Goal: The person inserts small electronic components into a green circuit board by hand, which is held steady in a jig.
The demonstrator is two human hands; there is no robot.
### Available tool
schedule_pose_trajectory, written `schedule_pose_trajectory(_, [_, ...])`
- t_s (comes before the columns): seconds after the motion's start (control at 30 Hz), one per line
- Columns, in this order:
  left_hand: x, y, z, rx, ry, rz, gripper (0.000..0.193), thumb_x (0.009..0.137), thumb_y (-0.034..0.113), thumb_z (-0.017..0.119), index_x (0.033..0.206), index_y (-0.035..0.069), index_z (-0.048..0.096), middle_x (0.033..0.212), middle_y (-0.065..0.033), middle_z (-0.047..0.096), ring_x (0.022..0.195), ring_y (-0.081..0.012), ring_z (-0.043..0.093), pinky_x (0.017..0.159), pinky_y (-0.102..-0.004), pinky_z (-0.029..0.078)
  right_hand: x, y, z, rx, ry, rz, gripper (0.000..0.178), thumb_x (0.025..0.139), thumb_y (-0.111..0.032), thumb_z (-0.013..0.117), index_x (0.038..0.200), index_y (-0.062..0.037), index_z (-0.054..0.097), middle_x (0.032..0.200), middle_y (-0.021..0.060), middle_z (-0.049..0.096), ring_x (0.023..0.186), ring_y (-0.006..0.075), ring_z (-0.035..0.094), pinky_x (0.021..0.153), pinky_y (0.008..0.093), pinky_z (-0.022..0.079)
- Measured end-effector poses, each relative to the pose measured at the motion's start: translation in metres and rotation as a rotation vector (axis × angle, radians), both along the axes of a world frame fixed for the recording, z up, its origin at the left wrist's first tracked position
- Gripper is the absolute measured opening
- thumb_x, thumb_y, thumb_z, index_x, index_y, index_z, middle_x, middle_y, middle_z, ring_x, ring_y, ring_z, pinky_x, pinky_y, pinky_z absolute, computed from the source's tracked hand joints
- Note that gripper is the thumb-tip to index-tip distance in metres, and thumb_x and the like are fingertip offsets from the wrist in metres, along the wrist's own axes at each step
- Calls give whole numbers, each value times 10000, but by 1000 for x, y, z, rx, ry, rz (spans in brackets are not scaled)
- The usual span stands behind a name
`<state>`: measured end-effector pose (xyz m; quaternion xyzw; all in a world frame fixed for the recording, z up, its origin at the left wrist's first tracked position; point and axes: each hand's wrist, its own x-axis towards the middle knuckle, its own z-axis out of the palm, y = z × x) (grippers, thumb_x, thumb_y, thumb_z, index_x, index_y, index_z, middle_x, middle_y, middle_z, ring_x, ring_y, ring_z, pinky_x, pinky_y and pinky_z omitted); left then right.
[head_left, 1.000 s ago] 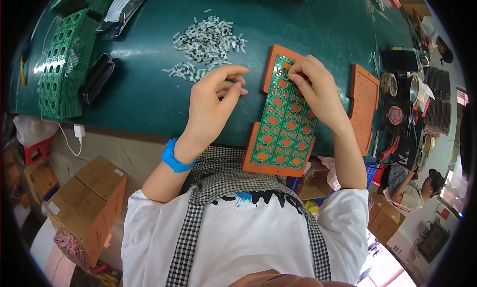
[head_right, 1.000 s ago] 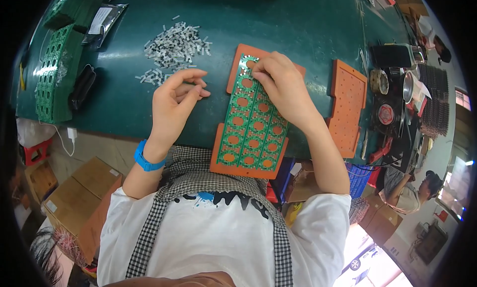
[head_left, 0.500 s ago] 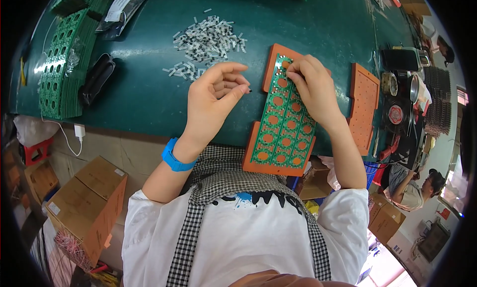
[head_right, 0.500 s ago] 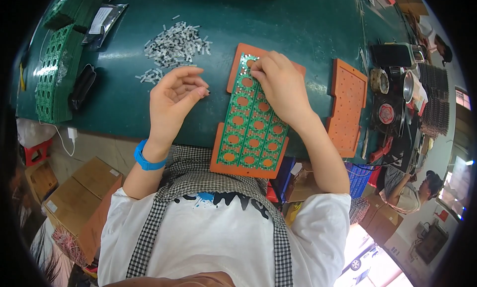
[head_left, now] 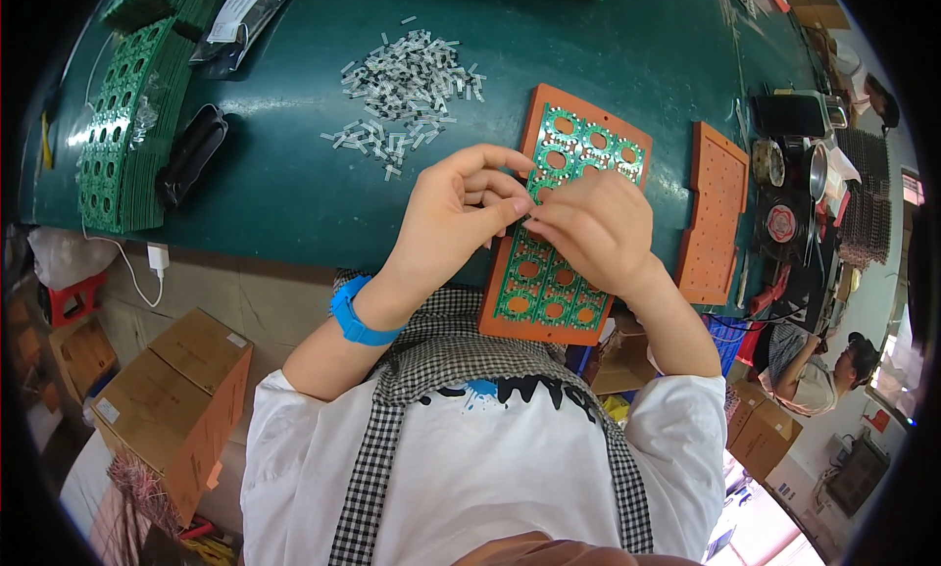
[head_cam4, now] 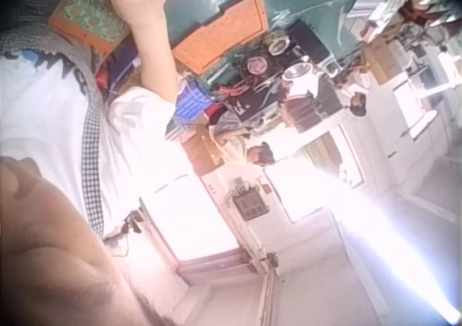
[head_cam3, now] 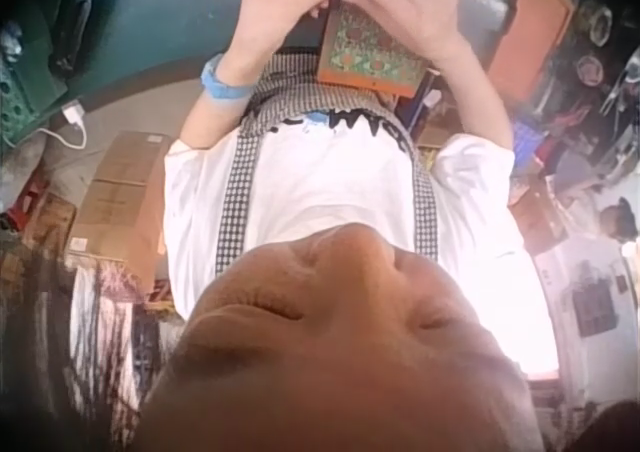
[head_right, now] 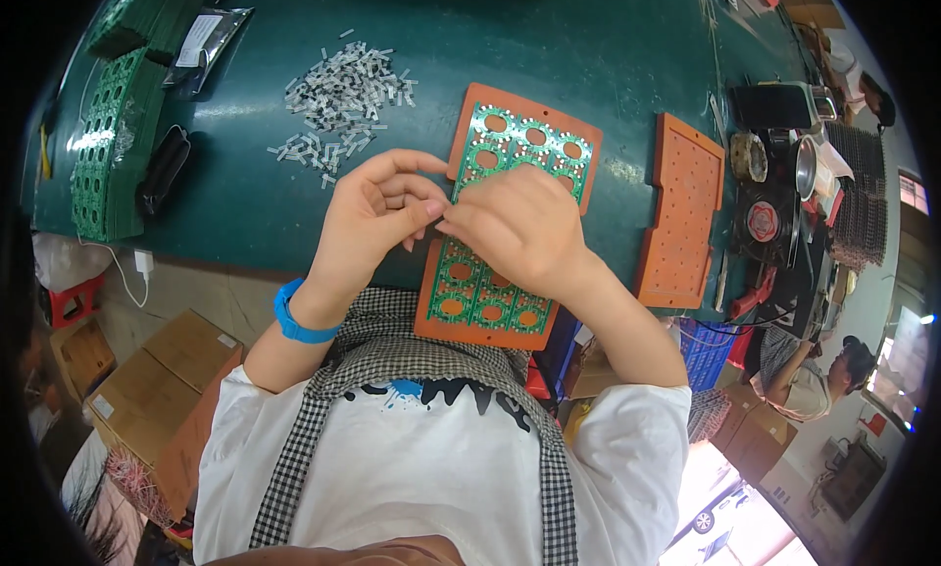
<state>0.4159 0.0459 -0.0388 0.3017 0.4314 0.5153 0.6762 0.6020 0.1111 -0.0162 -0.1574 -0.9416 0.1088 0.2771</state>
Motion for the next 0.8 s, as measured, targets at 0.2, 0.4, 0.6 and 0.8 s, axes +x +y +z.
schedule_pose_trajectory(0.2, [-13, 8, -3, 475, 1441, 299, 392, 728, 177, 742, 1087, 89, 611, 1010, -111, 571, 1021, -290, 512, 850, -408, 401, 7, 8, 5, -566, -63, -341, 79, 839, -30, 624, 912, -9, 603, 868, 104, 625, 798, 269, 603, 696, 350, 479])
schedule_pose_trajectory(0.4, [-31, 13, -13, 339, 1542, 251, 155, 755, 117, 713, 887, 86, 638, 925, -50, 562, 926, -246, 517, 812, -390, 381, 9, 12, -1, -456, -170, -303, 68, 838, -28, 618, 878, -9, 567, 871, 106, 557, 843, 287, 564, 741, 372, 459])
schedule_pose_trajectory(0.6, [-30, 14, -17, 453, 1582, 304, 103, 760, 93, 703, 822, 79, 622, 894, -34, 554, 896, -243, 508, 795, -393, 383, 9, 15, -2, -443, -181, -302, 98, 822, -41, 642, 865, -11, 559, 865, 103, 549, 841, 286, 562, 727, 380, 459])
schedule_pose_trajectory(0.8, [-30, 11, -17, 529, 1313, 320, 94, 764, 42, 677, 814, 56, 599, 823, -67, 585, 784, -243, 552, 707, -372, 436, 11, 20, -9, -347, -137, -224, 111, 811, -47, 657, 856, -14, 561, 861, 90, 555, 839, 274, 563, 713, 380, 459])
